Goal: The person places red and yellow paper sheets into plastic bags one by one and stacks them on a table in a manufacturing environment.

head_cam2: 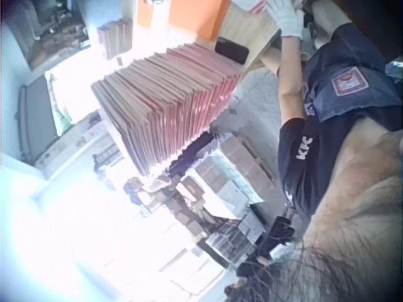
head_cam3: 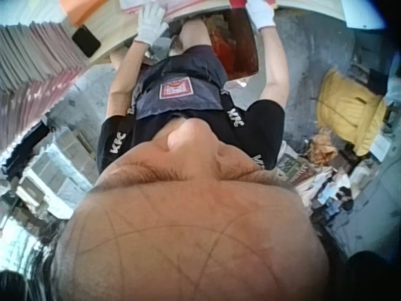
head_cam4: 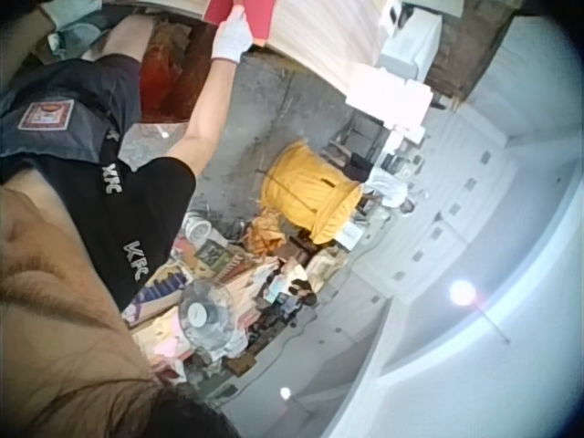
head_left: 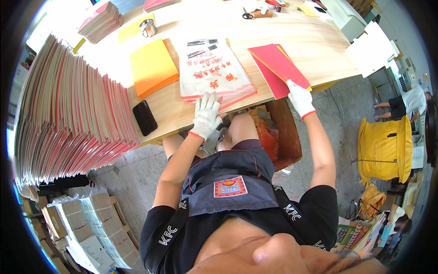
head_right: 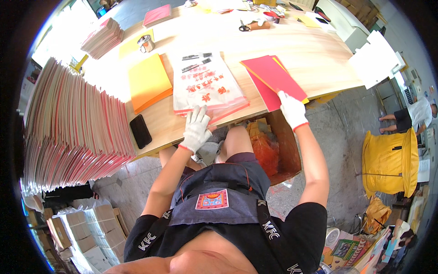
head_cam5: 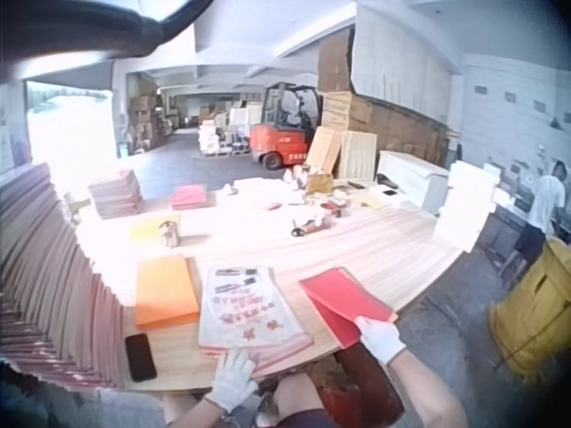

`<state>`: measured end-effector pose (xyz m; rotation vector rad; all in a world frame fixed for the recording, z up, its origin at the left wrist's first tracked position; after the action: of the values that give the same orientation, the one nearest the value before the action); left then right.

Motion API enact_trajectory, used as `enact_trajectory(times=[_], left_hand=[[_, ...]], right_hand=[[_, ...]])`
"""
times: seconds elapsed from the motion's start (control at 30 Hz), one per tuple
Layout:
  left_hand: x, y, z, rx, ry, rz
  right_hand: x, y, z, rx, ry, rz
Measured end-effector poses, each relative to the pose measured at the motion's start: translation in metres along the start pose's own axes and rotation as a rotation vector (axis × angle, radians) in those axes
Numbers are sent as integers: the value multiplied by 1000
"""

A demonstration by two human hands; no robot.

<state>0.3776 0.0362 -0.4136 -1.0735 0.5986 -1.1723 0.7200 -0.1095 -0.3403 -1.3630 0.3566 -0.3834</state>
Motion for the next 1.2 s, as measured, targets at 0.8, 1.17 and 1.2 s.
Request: enact_trajectory(times=[0.8, 1.17, 1.2], left_hand=[[-41, -85, 77, 214, -288, -731], [-98, -36, 43, 228, -468, -1139], [-98, -25, 39, 387, -486, -1092]], right_hand=[[23, -8, -19, 42, 274, 1610], [-83, 63, 5, -87, 174, 1795], [-91, 62, 7, -71, 187, 1787]])
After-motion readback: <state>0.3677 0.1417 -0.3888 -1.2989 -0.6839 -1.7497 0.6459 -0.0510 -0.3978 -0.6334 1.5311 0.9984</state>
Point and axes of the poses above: each hand's wrist, its own z-axis towards the middle knuckle, its own y-axis out of the palm, x = y × z, the point moved 1 cm from there along z, towards the middle knuckle, and after that the axes turned 12 degrees about y, right-handed, at the moved point
